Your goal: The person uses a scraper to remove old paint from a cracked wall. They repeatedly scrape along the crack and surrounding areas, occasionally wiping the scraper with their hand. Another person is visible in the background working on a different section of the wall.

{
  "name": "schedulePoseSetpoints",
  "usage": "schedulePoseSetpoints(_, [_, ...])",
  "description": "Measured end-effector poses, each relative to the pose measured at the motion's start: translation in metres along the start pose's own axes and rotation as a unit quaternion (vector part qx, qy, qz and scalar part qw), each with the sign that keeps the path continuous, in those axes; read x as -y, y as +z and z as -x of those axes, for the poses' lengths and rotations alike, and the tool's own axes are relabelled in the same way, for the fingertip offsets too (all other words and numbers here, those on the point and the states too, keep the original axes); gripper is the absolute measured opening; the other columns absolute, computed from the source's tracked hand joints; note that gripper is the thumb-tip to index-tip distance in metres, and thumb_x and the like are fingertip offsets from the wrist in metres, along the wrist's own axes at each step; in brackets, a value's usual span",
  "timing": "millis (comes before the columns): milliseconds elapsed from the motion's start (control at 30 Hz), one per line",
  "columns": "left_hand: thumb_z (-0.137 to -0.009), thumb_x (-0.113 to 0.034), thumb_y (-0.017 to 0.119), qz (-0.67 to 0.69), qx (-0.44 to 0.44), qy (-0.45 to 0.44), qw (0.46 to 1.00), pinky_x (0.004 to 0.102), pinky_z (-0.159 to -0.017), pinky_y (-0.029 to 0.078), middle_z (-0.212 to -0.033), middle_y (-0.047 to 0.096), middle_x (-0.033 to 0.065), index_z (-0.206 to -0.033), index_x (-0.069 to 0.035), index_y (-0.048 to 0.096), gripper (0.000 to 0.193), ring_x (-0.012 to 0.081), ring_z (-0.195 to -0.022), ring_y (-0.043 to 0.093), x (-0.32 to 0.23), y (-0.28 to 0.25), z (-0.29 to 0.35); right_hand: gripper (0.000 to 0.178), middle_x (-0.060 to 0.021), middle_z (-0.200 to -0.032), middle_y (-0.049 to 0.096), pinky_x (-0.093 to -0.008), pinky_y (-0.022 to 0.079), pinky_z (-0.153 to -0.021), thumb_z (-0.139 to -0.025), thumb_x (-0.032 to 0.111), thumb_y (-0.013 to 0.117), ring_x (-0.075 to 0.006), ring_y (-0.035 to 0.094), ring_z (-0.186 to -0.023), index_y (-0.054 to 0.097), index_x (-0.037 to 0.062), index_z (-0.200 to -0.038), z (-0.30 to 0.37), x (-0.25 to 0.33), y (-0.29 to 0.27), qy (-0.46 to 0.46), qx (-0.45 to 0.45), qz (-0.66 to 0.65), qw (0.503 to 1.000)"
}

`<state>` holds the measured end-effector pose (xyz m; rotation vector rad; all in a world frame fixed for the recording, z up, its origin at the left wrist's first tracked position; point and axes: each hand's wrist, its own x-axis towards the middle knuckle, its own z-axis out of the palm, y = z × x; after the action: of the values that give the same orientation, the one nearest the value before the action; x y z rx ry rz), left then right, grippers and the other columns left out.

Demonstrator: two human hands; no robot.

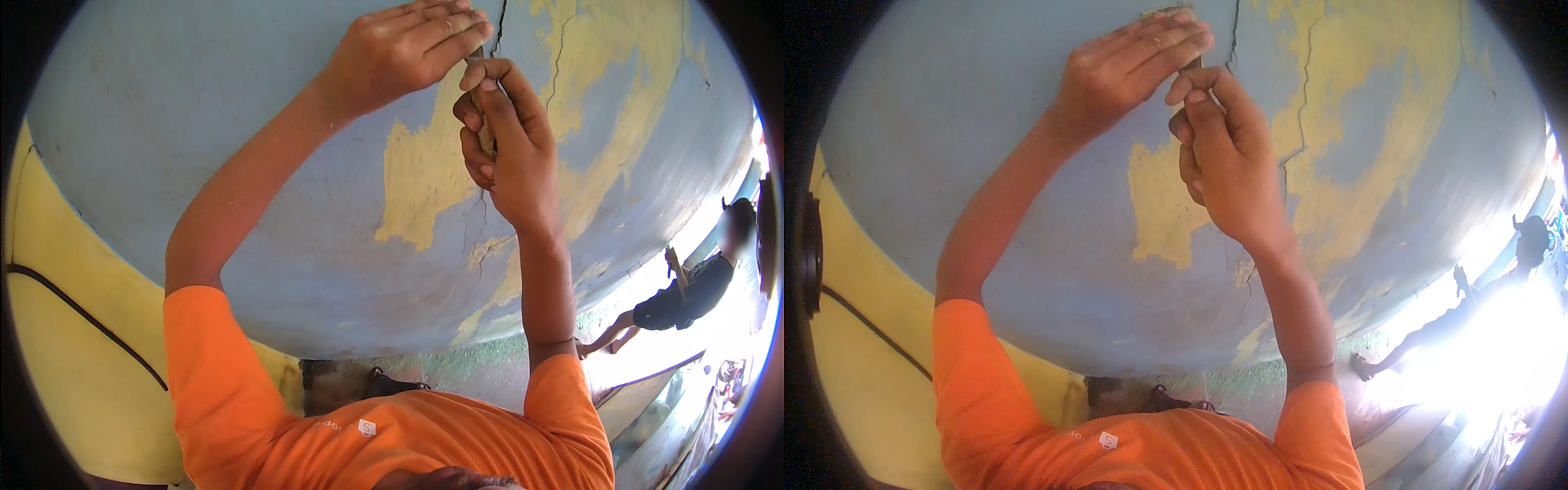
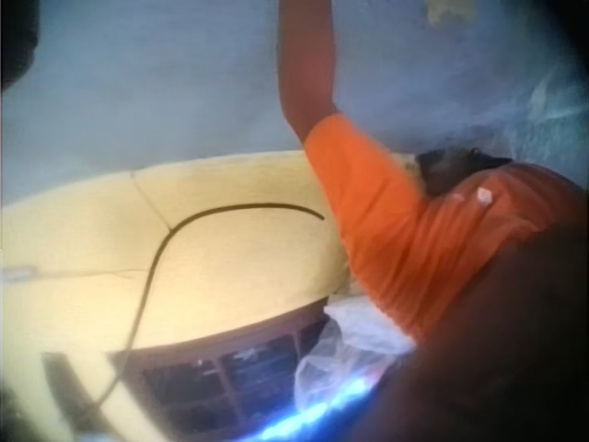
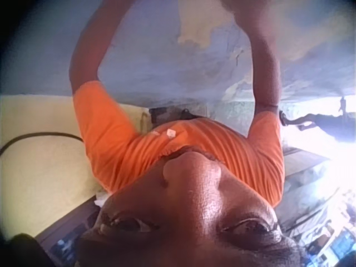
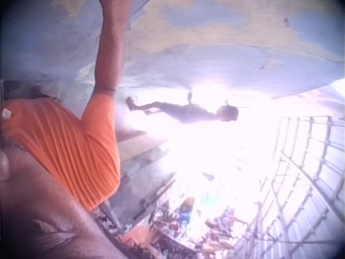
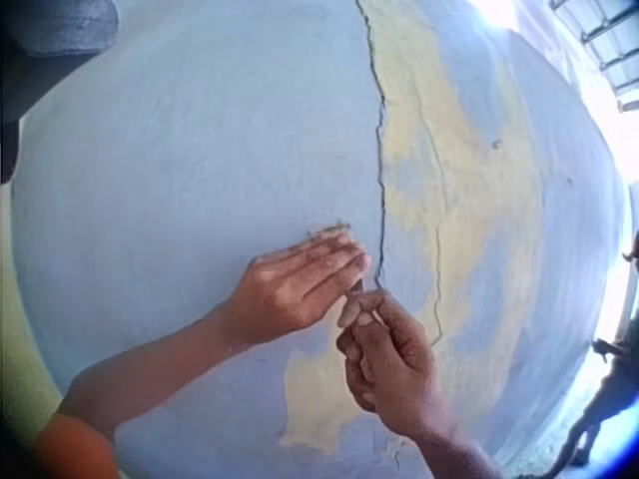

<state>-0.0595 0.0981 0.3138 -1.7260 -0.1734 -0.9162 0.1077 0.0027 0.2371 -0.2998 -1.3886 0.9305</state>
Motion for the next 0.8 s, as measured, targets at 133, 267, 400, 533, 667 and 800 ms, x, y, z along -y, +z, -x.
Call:
schedulePoseSetpoints(133, [-0.085,-0.012,0.075,-0.010,-0.011,0.038,0.999,0.0308,-0.093,0.062,-0.113,0.077,0.0017,-0.116,-0.015,0.076,0.031,0.0182,-0.110,0.074,-0.009,-0.002,0.011,0.022,0.0020,-0.075,0.049,-0.0211,0.024,-0.040,-0.111,0.018,0.038,-0.0011,0.034,-0.045,0.056,0.0062,-0.107,0.002,-0.002,0.001,0.099,-0.013,0.019,0.995])
schedulePoseSetpoints(267, [-0.086,-0.012,0.074,-0.032,-0.011,0.043,0.999,0.0315,-0.094,0.062,-0.116,0.077,0.0035,-0.117,-0.015,0.076,0.031,0.0189,-0.112,0.073,-0.006,-0.004,0.014,0.019,0.0010,-0.079,0.050,-0.0191,0.023,-0.039,-0.111,0.018,0.040,-0.0003,0.033,-0.045,0.057,0.0089,-0.108,0.001,-0.001,0.007,0.060,0.000,0.041,0.997])
schedulePoseSetpoints(400, [-0.088,-0.013,0.073,-0.010,-0.016,0.039,0.999,0.0343,-0.097,0.062,-0.122,0.076,0.0035,-0.130,-0.017,0.072,0.042,0.0211,-0.116,0.072,0.001,-0.004,0.012,0.022,0.0031,-0.075,0.048,-0.0209,0.026,-0.041,-0.112,0.017,0.038,-0.0005,0.035,-0.046,0.056,0.0062,-0.106,0.000,0.001,0.005,0.038,0.012,0.017,0.999])
schedulePoseSetpoints(533, [-0.087,-0.012,0.074,-0.027,-0.008,0.042,0.999,0.0306,-0.095,0.061,-0.113,0.077,0.0021,-0.115,-0.015,0.076,0.029,0.0173,-0.112,0.073,-0.011,-0.003,0.011,0.020,0.0033,-0.075,0.048,-0.0212,0.026,-0.041,-0.111,0.017,0.039,-0.0007,0.035,-0.047,0.056,0.0071,-0.106,0.001,0.003,-0.001,0.083,-0.005,0.063,0.995])
schedulePoseSetpoints(667, [-0.087,-0.014,0.074,-0.026,-0.020,0.036,0.999,0.0325,-0.094,0.062,-0.121,0.075,0.0017,-0.124,-0.017,0.074,0.037,0.0184,-0.114,0.072,-0.001,0.003,0.002,0.021,0.0022,-0.075,0.048,-0.0211,0.026,-0.041,-0.111,0.016,0.038,-0.0015,0.036,-0.047,0.056,0.0064,-0.106,-0.004,0.006,-0.002,0.041,0.011,0.031,0.999])
schedulePoseSetpoints(800, [-0.086,-0.016,0.075,-0.028,-0.006,0.045,0.999,0.0333,-0.092,0.063,-0.124,0.075,0.0016,-0.127,-0.018,0.073,0.041,0.0183,-0.114,0.072,-0.002,-0.001,0.006,0.021,0.0024,-0.075,0.049,-0.0207,0.027,-0.041,-0.111,0.017,0.038,-0.0018,0.036,-0.047,0.056,0.0065,-0.107,-0.001,0.005,0.001,0.081,-0.013,0.036,0.996])
